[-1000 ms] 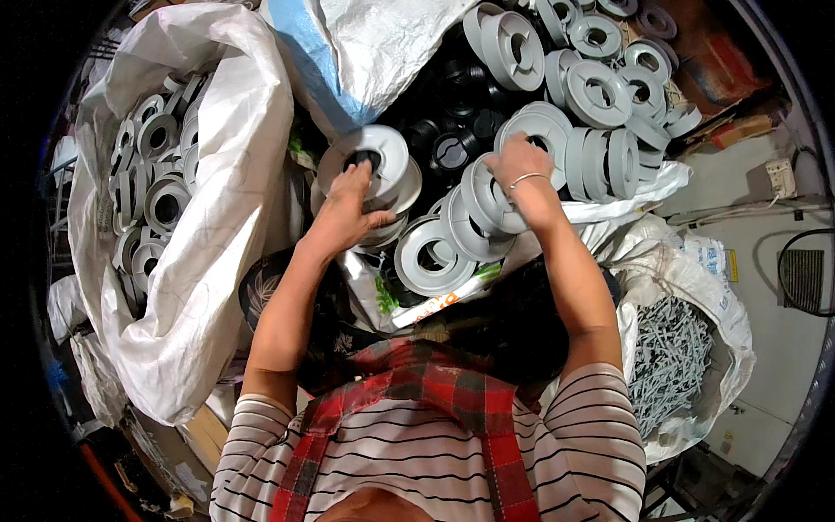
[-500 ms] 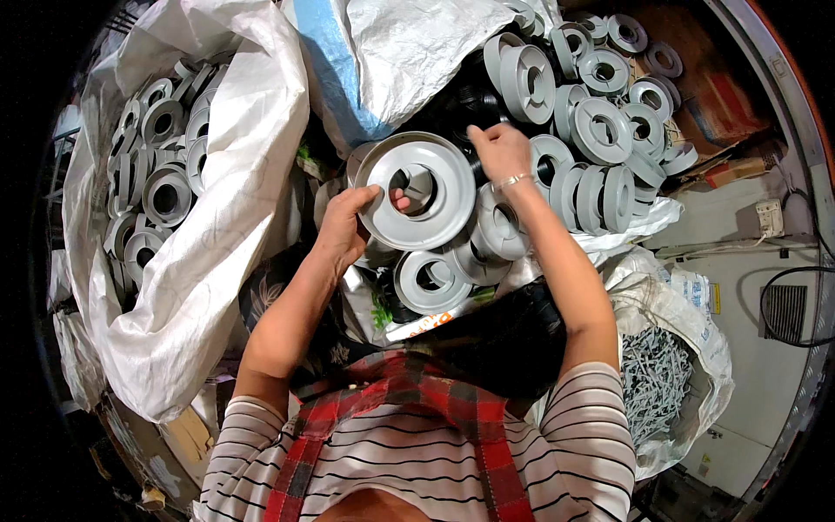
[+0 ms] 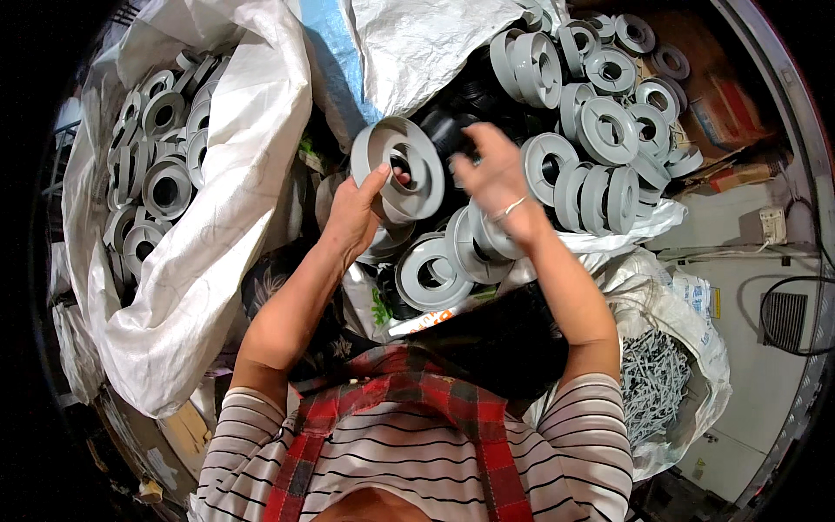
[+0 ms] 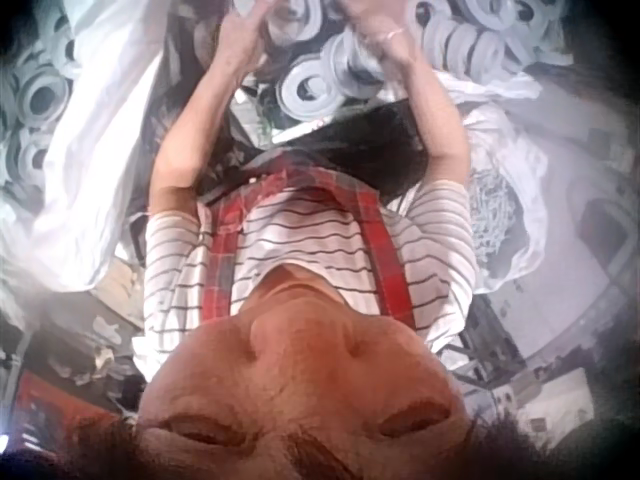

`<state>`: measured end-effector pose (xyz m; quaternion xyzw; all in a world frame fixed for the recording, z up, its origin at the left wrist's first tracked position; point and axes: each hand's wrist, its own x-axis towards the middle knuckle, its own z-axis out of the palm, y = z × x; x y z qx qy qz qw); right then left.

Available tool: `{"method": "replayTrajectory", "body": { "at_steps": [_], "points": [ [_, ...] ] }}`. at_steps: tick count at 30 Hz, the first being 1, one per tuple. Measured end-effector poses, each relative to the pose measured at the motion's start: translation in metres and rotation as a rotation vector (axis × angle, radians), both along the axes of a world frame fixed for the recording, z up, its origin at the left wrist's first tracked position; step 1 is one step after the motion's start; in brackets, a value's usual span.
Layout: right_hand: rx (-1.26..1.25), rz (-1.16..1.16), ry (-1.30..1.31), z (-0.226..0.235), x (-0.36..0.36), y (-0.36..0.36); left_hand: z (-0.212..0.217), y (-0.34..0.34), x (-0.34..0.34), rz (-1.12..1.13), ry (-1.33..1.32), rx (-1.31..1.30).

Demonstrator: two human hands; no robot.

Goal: The person repeatedly picks up white circular plastic rings and black circular inserts from large piles. They fit the black inserts into the center of the white rings by hand and place the assembled units into a growing stack. The process is continuous and repetitive throughout the clip.

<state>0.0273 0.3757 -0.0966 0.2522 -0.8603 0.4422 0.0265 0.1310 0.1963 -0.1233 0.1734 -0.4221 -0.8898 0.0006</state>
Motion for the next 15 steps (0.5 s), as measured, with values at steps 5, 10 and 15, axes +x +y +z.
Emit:
{"method": "replayTrajectory", "body": {
  "at_steps": [5, 10, 15],
  "points": [
    [-0.051, 0.150, -0.240, -0.002, 0.031, 0.000, 0.002, 0.011, 0.006, -0.066, 0.080, 0.143],
    [0.068, 0.172, -0.068, 0.000, 0.034, 0.001, 0.001, 0.008, 0.014, -0.124, 0.107, -0.041],
    [0.270, 0.335, 0.211, -0.002, 0.042, 0.008, 0.022, 0.000, 0.016, -0.255, -0.006, -0.206]
  ]
}}
